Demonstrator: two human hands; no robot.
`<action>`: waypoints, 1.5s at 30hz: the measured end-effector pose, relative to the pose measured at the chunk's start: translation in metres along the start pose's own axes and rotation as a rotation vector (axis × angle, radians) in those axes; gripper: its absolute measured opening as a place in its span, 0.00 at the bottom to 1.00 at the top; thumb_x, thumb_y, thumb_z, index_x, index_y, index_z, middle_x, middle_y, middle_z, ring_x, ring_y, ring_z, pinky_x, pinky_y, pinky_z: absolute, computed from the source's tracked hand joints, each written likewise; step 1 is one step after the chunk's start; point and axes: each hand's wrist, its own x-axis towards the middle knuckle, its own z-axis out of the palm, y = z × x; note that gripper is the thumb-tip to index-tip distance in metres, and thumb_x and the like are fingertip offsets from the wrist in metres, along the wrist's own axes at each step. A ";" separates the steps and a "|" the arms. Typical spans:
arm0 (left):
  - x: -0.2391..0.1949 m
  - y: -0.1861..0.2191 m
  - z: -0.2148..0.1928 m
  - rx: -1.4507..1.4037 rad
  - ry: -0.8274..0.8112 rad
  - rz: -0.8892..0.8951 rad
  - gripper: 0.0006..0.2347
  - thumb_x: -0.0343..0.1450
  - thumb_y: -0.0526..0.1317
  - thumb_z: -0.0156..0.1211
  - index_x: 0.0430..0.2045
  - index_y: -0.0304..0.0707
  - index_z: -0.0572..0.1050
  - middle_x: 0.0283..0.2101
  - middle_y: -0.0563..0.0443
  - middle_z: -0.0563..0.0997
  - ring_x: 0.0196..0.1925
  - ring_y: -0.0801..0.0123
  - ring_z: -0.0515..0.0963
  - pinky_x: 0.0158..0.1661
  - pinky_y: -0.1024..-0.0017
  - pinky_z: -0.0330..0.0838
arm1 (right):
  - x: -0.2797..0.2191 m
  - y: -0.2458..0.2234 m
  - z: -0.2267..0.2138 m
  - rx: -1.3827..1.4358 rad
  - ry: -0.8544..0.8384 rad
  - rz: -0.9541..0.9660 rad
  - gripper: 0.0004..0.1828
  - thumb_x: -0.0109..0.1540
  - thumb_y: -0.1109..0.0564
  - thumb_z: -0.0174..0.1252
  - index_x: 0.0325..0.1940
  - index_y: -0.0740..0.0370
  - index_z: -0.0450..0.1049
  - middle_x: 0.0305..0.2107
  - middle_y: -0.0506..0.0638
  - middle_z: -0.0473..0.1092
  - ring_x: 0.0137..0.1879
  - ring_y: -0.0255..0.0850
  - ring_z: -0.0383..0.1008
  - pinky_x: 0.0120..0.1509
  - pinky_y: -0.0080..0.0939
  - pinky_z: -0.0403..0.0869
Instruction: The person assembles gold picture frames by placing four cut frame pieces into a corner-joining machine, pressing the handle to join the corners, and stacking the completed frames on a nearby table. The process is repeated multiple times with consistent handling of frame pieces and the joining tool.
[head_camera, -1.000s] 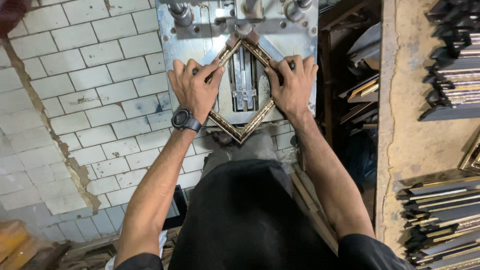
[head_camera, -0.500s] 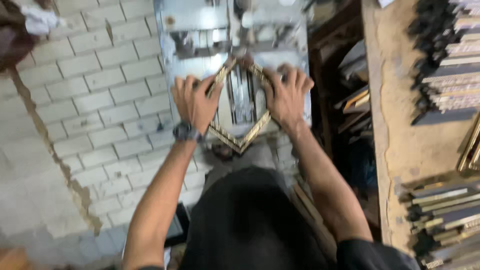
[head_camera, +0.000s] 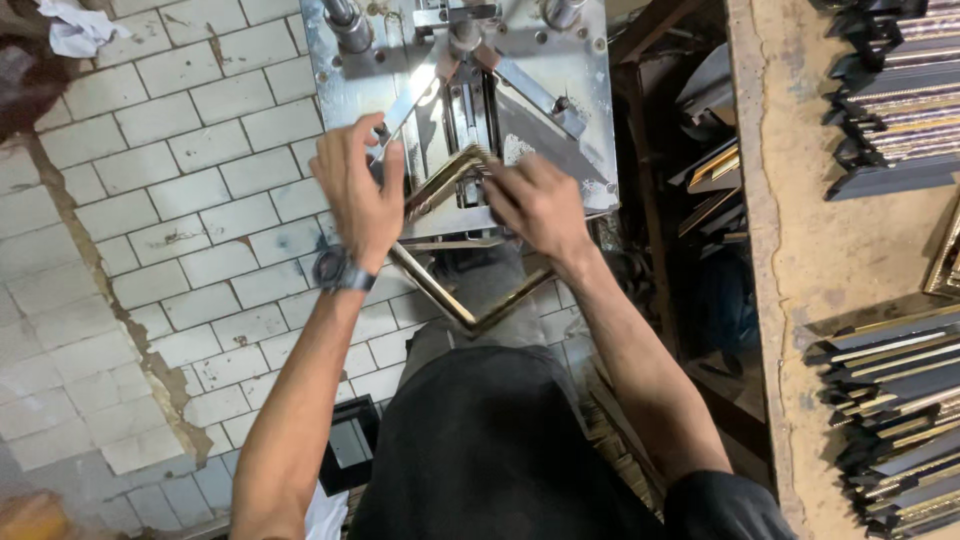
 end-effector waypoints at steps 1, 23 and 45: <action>-0.010 0.003 -0.006 0.025 -0.086 -0.060 0.13 0.78 0.45 0.56 0.56 0.45 0.76 0.43 0.55 0.74 0.51 0.62 0.70 0.55 0.55 0.59 | -0.013 0.005 -0.006 -0.017 0.104 0.112 0.10 0.64 0.55 0.68 0.47 0.63 0.79 0.29 0.50 0.70 0.31 0.40 0.73 0.32 0.41 0.73; -0.029 -0.005 0.021 0.311 0.024 0.083 0.11 0.73 0.45 0.72 0.49 0.54 0.84 0.59 0.50 0.65 0.64 0.53 0.58 0.61 0.51 0.53 | 0.018 0.051 0.004 -0.001 0.189 0.148 0.10 0.56 0.55 0.77 0.39 0.54 0.84 0.55 0.49 0.67 0.59 0.45 0.59 0.63 0.52 0.59; 0.007 0.005 0.027 0.371 0.050 0.080 0.12 0.72 0.48 0.70 0.49 0.63 0.83 0.56 0.50 0.66 0.60 0.52 0.59 0.54 0.51 0.48 | 0.028 0.045 -0.001 0.064 0.190 0.329 0.14 0.59 0.55 0.76 0.48 0.55 0.84 0.58 0.52 0.65 0.62 0.48 0.59 0.69 0.49 0.61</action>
